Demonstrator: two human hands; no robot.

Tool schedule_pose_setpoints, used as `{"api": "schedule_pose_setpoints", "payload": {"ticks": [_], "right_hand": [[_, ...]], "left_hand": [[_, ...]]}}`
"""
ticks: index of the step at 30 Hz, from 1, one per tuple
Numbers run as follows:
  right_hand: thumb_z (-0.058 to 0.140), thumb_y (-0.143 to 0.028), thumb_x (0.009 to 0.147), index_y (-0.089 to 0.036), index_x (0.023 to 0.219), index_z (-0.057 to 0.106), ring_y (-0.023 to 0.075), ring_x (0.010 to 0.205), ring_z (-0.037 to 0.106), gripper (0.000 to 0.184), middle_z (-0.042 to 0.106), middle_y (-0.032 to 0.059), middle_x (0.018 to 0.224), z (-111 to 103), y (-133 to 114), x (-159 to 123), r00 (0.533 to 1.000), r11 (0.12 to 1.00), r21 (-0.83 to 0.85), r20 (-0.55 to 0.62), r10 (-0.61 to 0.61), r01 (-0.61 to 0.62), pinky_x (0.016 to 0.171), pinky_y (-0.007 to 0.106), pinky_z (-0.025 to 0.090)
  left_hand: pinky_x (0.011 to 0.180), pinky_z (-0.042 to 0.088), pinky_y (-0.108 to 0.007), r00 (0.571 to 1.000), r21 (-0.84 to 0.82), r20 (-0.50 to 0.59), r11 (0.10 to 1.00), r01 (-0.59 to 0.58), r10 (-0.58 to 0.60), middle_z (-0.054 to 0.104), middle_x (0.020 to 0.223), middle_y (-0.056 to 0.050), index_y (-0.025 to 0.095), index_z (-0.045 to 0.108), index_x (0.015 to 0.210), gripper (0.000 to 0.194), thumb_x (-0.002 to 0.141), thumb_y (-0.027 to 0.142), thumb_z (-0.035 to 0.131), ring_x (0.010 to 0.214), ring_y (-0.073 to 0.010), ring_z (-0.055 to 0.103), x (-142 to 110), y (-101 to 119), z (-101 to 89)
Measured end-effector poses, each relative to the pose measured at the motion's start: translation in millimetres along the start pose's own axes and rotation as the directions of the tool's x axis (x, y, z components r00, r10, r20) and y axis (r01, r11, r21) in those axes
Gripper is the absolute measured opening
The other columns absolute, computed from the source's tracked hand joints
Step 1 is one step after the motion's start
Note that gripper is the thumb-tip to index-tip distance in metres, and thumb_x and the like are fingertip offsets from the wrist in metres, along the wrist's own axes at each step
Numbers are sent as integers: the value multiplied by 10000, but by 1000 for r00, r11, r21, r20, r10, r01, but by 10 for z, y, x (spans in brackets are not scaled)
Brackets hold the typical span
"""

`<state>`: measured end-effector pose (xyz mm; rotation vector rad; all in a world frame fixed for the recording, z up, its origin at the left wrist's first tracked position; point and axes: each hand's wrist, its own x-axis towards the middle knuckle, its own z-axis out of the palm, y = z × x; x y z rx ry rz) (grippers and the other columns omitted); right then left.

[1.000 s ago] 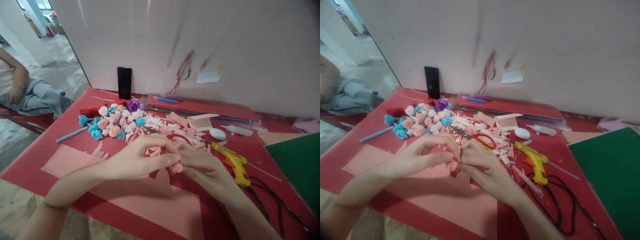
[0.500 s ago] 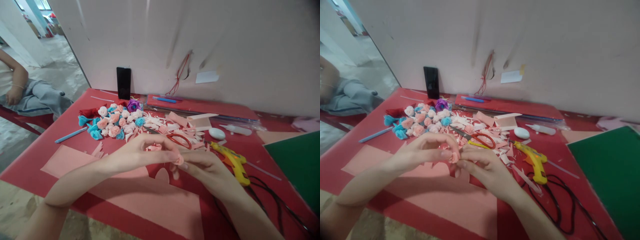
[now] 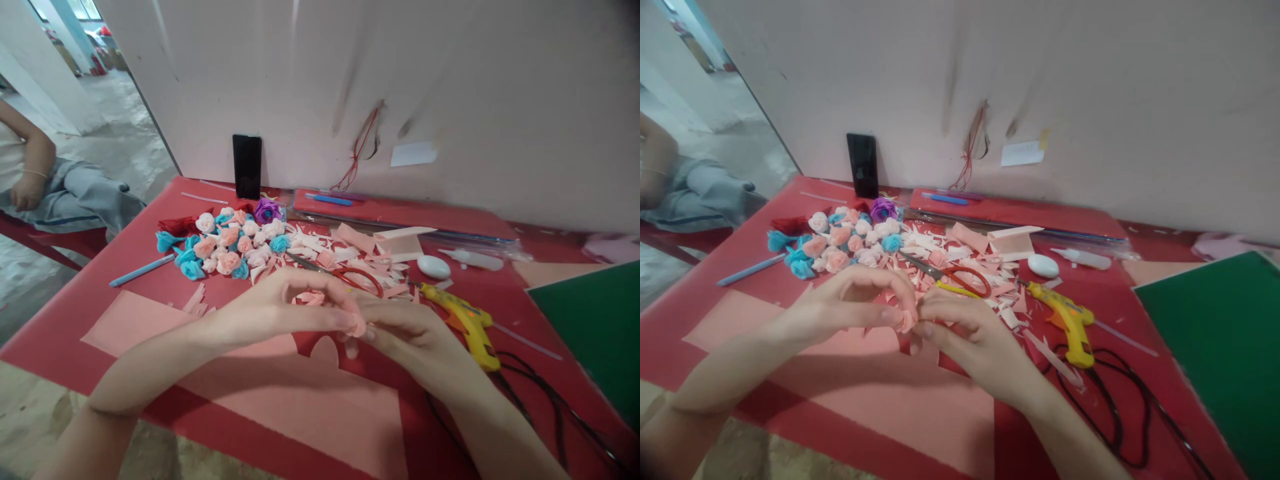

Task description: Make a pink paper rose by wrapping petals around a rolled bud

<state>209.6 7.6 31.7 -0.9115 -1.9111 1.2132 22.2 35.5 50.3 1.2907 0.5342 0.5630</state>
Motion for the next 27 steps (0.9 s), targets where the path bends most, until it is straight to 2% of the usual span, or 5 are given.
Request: {"api": "schedule_pose_setpoints", "payload": {"ticks": [10, 14, 18, 23, 27], "right_hand": [[473, -286, 902, -195, 693, 626, 123, 681, 588, 275, 639, 10, 676, 1, 1, -12, 996, 990, -109, -17, -88, 86, 628, 237, 467], [475, -236, 892, -206, 640, 575, 123, 589, 507, 273, 528, -8, 571, -9, 29, 2, 975, 955, -251, -112, -189, 156, 547, 243, 439], [488, -174, 870, -219, 711, 605, 140, 635, 526, 203, 595, 3, 617, -19, 24, 18, 950, 917, -319, -119, -290, 240, 603, 271, 478], [503, -136, 843, -212, 716, 602, 141, 675, 552, 178, 619, 4, 641, -13, -11, 0, 953, 923, -294, -96, -286, 248, 660, 281, 508], [514, -155, 841, -210, 704, 588, 136, 674, 550, 165, 633, 6, 670, -8, -15, 4, 960, 930, -285, -87, -267, 233, 634, 267, 500]], "left_hand": [[657, 471, -156, 1000, 15, 3, 1000, -5, 5, 611, 692, 18, 141, 610, 750, 84, 811, 198, 605, 707, -72, 586, -8, 20, 8], [752, 478, -185, 999, -29, -10, 999, -33, 33, 614, 758, 21, 158, 610, 804, 56, 831, 177, 566, 768, -79, 589, 3, 3, 20], [849, 446, -202, 990, -9, -93, 994, -110, 109, 638, 889, 10, 185, 635, 864, 128, 863, 216, 511, 915, -102, 587, 35, -33, -2], [758, 458, -186, 959, 262, -161, 947, -187, 234, 651, 897, 16, 177, 622, 849, 140, 853, 138, 487, 856, -89, 592, -34, 64, -37], [756, 438, -219, 920, 712, -138, 683, -166, 367, 665, 831, 19, 170, 624, 812, 154, 840, 105, 487, 807, -101, 577, -212, 36, -135]]}}
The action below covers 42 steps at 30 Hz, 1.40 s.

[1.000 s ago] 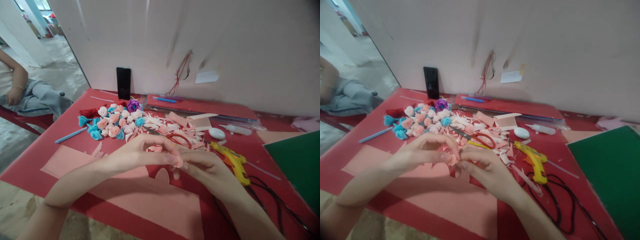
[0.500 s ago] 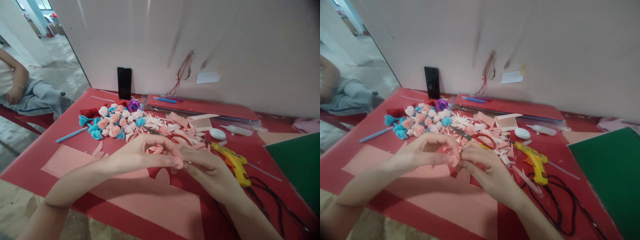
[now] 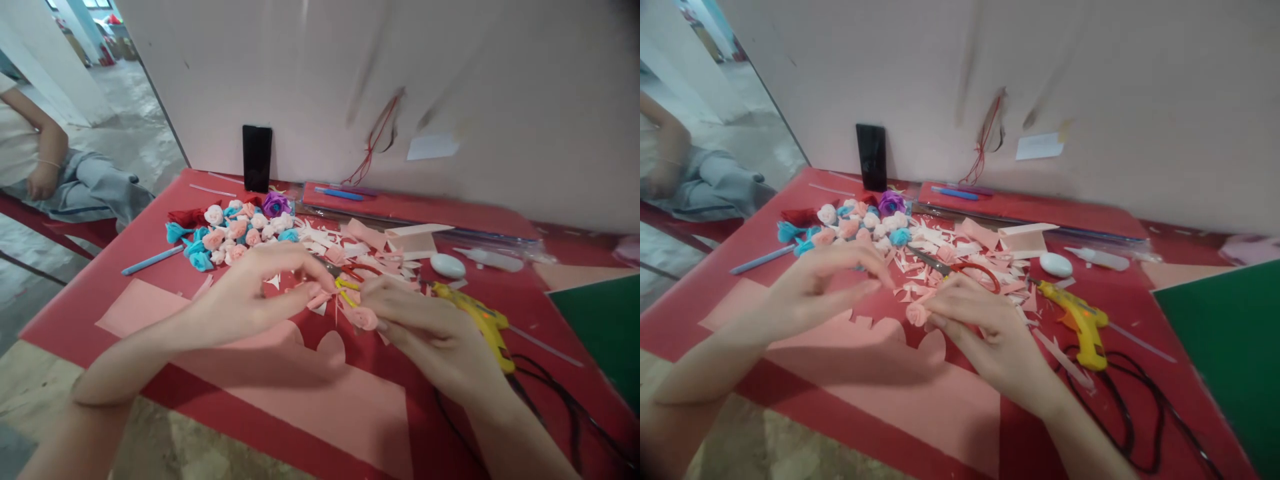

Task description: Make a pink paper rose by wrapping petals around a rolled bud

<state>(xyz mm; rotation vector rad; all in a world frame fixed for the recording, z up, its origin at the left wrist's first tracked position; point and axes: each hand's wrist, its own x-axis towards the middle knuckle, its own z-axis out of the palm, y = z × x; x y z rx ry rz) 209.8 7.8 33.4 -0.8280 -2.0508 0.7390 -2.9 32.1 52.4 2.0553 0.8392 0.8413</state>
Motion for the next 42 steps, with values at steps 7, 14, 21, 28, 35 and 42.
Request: {"api": "schedule_pose_setpoints", "payload": {"ticks": [7, 14, 21, 28, 35, 42], "right_hand": [[500, -133, 857, -238, 751, 579, 105, 686, 584, 169, 643, -34, 673, 19, 47, -11, 999, 998, -67, 37, 4, -1, 627, 189, 499], [497, -138, 858, -269, 775, 586, 104, 700, 622, 179, 674, -57, 679, 45, 60, -31, 1000, 996, -86, 18, 14, -13, 613, 163, 515], [515, -140, 838, -293, 760, 627, 112, 664, 649, 205, 687, -70, 650, 33, 15, -8, 999, 998, -42, 14, 37, -36, 601, 184, 538], [515, -137, 834, -301, 738, 631, 119, 654, 641, 223, 672, -72, 640, 30, 34, -34, 998, 998, -11, -4, 55, -55, 587, 199, 542], [505, -144, 847, -287, 711, 572, 96, 639, 622, 209, 668, -90, 653, 40, 38, -40, 999, 999, -14, -3, 47, -47, 591, 163, 530], [510, -134, 844, -280, 696, 588, 116, 630, 632, 222, 679, -74, 653, 40, 39, -23, 1000, 1000, -6, -10, 27, -27, 582, 195, 540]], "left_hand": [[754, 422, -300, 989, 554, 140, 831, -46, -39, 671, 870, -40, 177, 648, 879, 198, 870, 153, 452, 803, -159, 566, -582, -795, -111], [798, 371, -326, 949, 600, 296, 794, -96, -109, 635, 919, -58, 194, 636, 945, 196, 903, 254, 454, 856, -171, 531, -843, -1075, -134], [871, 342, -330, 965, 617, 251, 781, -97, -78, 627, 990, -50, 208, 630, 961, 187, 890, 320, 499, 935, -171, 513, -892, -1161, -125], [889, 345, -336, 977, 625, 206, 777, -83, -61, 647, 942, -21, 222, 656, 857, 155, 872, 311, 530, 918, -167, 518, -885, -1135, -131], [942, 338, -348, 981, 622, 184, 780, -70, -58, 671, 881, -22, 190, 645, 816, 191, 863, 332, 526, 876, -155, 556, -869, -1163, -126], [1009, 277, -389, 981, 645, 159, 764, -18, -111, 647, 796, 5, 228, 661, 856, 175, 866, 309, 506, 816, -142, 540, -896, -1197, -113]]}}
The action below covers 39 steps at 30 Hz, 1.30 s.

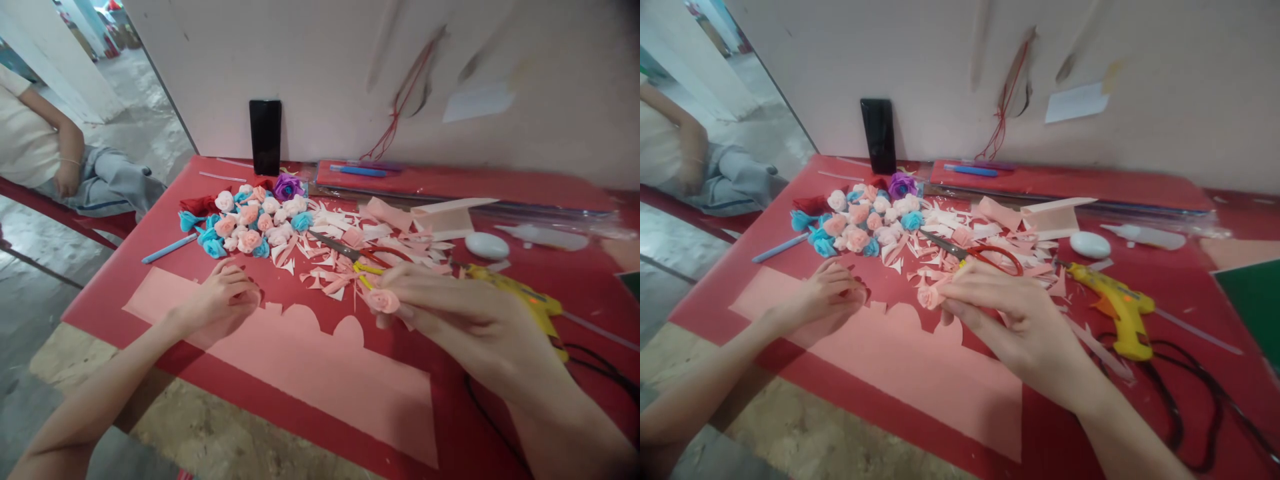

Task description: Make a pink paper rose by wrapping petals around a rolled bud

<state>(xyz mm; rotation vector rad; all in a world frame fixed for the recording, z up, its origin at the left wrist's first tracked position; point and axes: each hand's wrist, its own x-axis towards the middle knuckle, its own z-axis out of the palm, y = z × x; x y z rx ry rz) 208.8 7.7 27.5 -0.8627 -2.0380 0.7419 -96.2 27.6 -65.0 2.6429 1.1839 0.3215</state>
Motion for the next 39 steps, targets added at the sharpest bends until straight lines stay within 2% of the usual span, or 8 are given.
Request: {"api": "schedule_pose_setpoints", "payload": {"ticks": [4, 10, 16, 20, 22, 26, 28, 39], "right_hand": [[525, -124, 832, -273, 677, 604, 122, 644, 642, 229, 692, -63, 675, -18, -9, -8, 1000, 1000, 9, 10, 10, -11, 582, 203, 541], [518, -114, 829, -278, 677, 614, 127, 631, 640, 244, 685, -61, 656, -20, -10, 1, 1000, 1000, 8, 5, 28, -28, 571, 210, 537], [520, -125, 837, -266, 704, 608, 114, 650, 637, 213, 681, -60, 658, -27, -17, -8, 999, 999, -15, 18, 29, -28, 580, 187, 529], [520, -129, 842, -269, 719, 609, 113, 664, 636, 207, 676, -59, 654, -22, 8, -11, 1000, 999, -29, 22, 15, -14, 588, 185, 527], [517, -146, 847, -269, 704, 608, 122, 659, 637, 209, 673, -56, 641, -16, 15, -3, 999, 999, -23, 20, 25, -25, 583, 196, 530], [518, -148, 844, -275, 703, 616, 128, 646, 638, 214, 669, -56, 626, -9, 2, 16, 999, 999, -6, 16, 38, -38, 572, 203, 531], [525, -139, 837, -280, 724, 629, 126, 649, 640, 209, 673, -57, 632, -11, -6, 19, 999, 999, -8, 9, 35, -35, 579, 201, 532], [521, -130, 832, -280, 726, 611, 107, 642, 631, 205, 665, -70, 628, -15, -20, -4, 999, 999, -13, 2, 38, -38, 578, 176, 523]], "left_hand": [[1013, 253, -413, 1000, -3, 8, 1000, -5, 5, 635, 809, 4, 250, 672, 867, 146, 850, 315, 543, 848, -156, 533, -10, -20, 1], [961, 305, -376, 999, -50, 14, 998, -43, 44, 646, 902, -16, 242, 666, 897, 142, 857, 295, 541, 889, -160, 543, -22, -32, -5], [905, 353, -369, 999, -109, -5, 993, -45, 45, 647, 894, -42, 207, 648, 861, 181, 891, 242, 473, 880, -171, 537, -4, -44, 9], [806, 414, -317, 998, -172, 25, 984, -45, 50, 651, 897, -56, 179, 618, 864, 195, 903, 211, 430, 866, -166, 549, 15, -30, -30], [836, 416, -330, 998, -196, 44, 980, -34, 44, 660, 894, -50, 173, 597, 871, 169, 897, 206, 433, 856, -162, 563, 21, -14, -54], [997, 334, -416, 997, -215, 75, 976, 23, -7, 667, 867, -32, 176, 561, 873, 171, 905, 184, 393, 830, -152, 580, 22, 3, -81], [1011, 324, -434, 996, -221, 80, 974, 58, -41, 659, 852, -27, 180, 541, 849, 180, 910, 190, 372, 830, -156, 575, 16, -4, -88], [732, 449, -302, 968, -314, 40, 917, 246, -246, 542, 820, -37, 189, 426, 787, 195, 922, 255, 303, 817, -159, 498, -7, 14, -130]]}}
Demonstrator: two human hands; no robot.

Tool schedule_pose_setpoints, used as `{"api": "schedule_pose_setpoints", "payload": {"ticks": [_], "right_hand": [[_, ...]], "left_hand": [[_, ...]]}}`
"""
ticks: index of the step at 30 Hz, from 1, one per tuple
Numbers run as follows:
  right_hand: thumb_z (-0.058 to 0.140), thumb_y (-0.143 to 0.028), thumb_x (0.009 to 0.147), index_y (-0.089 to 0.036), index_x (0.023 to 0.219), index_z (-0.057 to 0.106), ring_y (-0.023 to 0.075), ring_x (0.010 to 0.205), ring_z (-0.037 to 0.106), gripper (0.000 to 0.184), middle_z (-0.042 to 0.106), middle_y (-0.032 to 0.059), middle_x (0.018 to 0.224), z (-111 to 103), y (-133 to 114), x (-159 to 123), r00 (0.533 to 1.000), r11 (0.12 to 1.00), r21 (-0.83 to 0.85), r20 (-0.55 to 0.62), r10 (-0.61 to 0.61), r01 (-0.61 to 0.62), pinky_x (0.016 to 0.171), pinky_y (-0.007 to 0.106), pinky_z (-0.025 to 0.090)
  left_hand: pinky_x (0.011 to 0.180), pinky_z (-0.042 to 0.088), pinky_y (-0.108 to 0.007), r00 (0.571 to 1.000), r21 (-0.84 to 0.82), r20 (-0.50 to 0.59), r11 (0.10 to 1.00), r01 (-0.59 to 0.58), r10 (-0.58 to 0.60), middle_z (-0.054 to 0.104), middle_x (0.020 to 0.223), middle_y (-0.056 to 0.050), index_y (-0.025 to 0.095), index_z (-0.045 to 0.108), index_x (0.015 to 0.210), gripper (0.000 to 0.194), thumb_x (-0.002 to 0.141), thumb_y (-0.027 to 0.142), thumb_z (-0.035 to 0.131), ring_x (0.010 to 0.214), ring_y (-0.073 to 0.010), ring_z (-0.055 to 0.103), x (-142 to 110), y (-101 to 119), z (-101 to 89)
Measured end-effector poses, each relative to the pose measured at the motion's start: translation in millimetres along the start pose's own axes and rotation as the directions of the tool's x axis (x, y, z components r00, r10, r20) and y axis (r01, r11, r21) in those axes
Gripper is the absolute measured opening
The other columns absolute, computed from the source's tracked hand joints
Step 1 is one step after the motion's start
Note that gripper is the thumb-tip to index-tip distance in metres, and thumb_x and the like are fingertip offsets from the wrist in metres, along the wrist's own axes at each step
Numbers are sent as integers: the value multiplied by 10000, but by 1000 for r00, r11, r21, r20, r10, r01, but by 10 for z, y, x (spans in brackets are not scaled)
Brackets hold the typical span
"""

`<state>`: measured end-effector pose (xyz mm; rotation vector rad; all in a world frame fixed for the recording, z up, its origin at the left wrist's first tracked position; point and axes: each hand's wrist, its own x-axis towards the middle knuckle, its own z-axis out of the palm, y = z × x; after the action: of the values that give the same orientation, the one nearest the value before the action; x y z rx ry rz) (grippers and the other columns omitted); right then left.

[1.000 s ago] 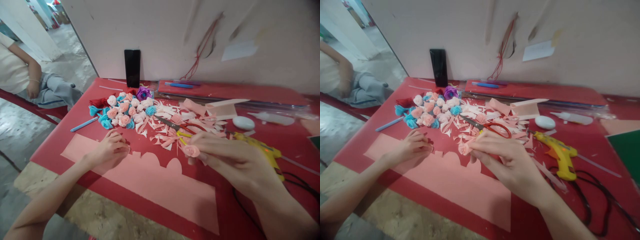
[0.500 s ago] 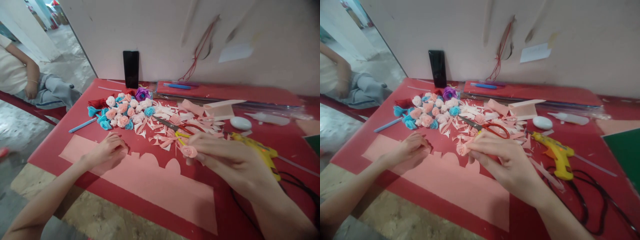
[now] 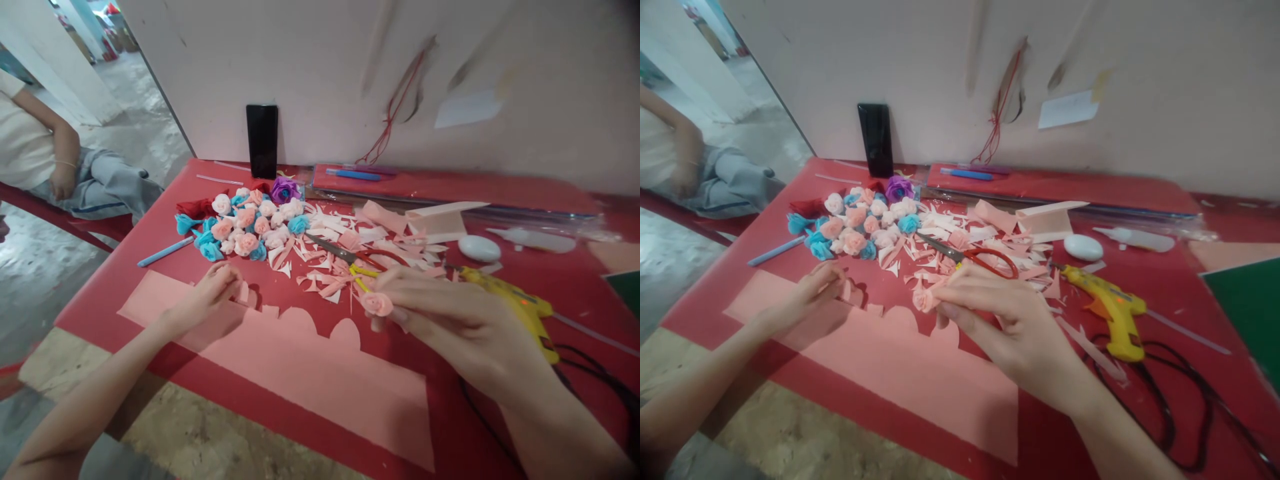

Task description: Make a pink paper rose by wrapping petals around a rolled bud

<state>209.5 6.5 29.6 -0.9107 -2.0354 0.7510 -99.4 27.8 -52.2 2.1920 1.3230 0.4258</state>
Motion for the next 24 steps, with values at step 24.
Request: {"api": "schedule_pose_setpoints", "payload": {"ticks": [24], "right_hand": [[572, -197, 820, -283, 708, 669, 133, 669, 654, 172, 694, -51, 697, 67, 33, -32, 993, 985, 128, -7, 114, -112, 638, 225, 548]], "left_hand": [[529, 404, -222, 975, -517, -71, 844, 144, -210, 459, 579, 48, 199, 424, 772, 192, 868, 365, 435, 534, -93, 460, 74, 404, -46]]}}
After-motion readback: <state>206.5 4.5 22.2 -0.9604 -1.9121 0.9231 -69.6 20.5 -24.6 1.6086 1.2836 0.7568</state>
